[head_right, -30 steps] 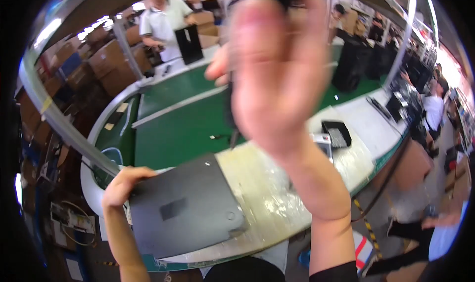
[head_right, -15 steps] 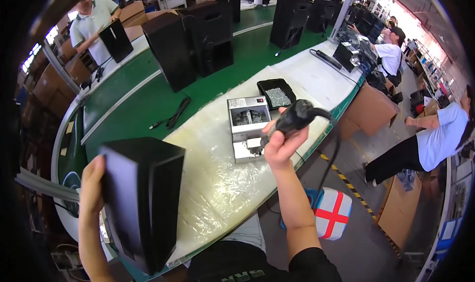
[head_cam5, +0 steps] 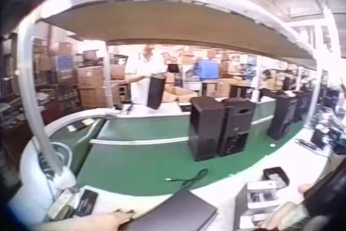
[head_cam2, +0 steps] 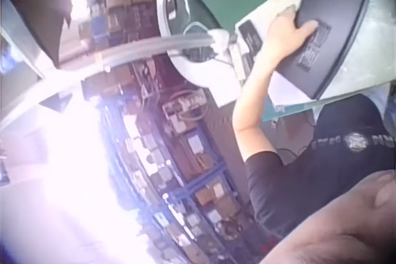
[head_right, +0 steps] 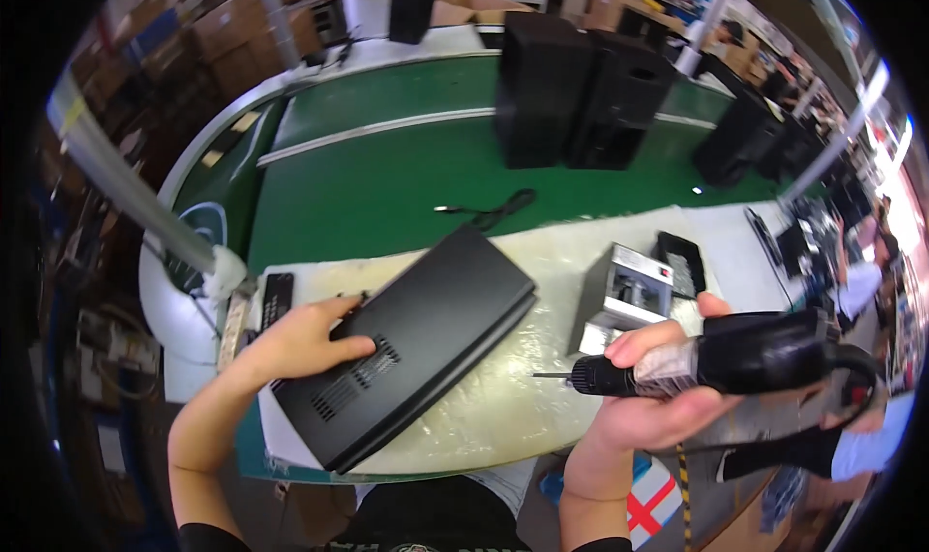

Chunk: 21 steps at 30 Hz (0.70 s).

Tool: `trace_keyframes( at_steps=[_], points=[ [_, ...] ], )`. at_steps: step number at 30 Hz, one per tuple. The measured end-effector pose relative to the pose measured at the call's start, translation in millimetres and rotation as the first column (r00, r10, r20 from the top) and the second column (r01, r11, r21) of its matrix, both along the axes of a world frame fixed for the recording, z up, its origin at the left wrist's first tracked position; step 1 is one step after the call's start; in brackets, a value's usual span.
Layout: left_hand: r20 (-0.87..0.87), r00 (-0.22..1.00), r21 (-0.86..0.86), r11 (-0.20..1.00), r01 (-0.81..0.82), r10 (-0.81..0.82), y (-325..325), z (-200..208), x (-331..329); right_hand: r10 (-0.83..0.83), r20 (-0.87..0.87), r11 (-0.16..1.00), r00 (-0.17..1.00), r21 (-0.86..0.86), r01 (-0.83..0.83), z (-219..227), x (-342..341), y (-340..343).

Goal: Using an electric screwdriver to fasten screws into the housing of an electronic device on an assembly line.

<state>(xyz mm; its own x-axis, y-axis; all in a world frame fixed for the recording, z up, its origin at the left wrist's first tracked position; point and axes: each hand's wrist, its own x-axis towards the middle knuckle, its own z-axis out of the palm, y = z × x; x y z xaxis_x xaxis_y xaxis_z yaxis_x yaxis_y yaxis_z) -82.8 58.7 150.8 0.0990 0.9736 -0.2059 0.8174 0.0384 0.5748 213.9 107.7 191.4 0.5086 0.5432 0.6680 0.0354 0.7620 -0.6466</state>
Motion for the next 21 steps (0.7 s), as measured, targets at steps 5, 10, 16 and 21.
trace_keyframes(
  at_steps=[5,10,16,21],
  points=[
    [0.053,0.996,0.051,0.996,-0.076,0.073,-33.8,-16.3,-2.5,0.313,0.090,0.950,0.946,-0.014,-0.313,22.2,-87.7,-0.7],
    [0.121,0.988,0.083,0.991,-0.103,0.093,-34.7,-19.0,0.2,0.395,0.306,0.859,0.866,0.211,-0.466,18.0,-158.0,12.8],
    [0.138,0.987,0.181,0.978,-0.103,0.078,-39.5,-28.1,-1.9,0.496,0.364,0.782,0.788,0.208,-0.588,-8.9,-181.6,29.2],
    [0.095,0.994,0.119,0.991,-0.066,0.055,-36.1,-25.6,-5.9,0.559,0.338,0.757,0.757,0.164,-0.632,-21.0,-191.4,29.7]
  ],
)
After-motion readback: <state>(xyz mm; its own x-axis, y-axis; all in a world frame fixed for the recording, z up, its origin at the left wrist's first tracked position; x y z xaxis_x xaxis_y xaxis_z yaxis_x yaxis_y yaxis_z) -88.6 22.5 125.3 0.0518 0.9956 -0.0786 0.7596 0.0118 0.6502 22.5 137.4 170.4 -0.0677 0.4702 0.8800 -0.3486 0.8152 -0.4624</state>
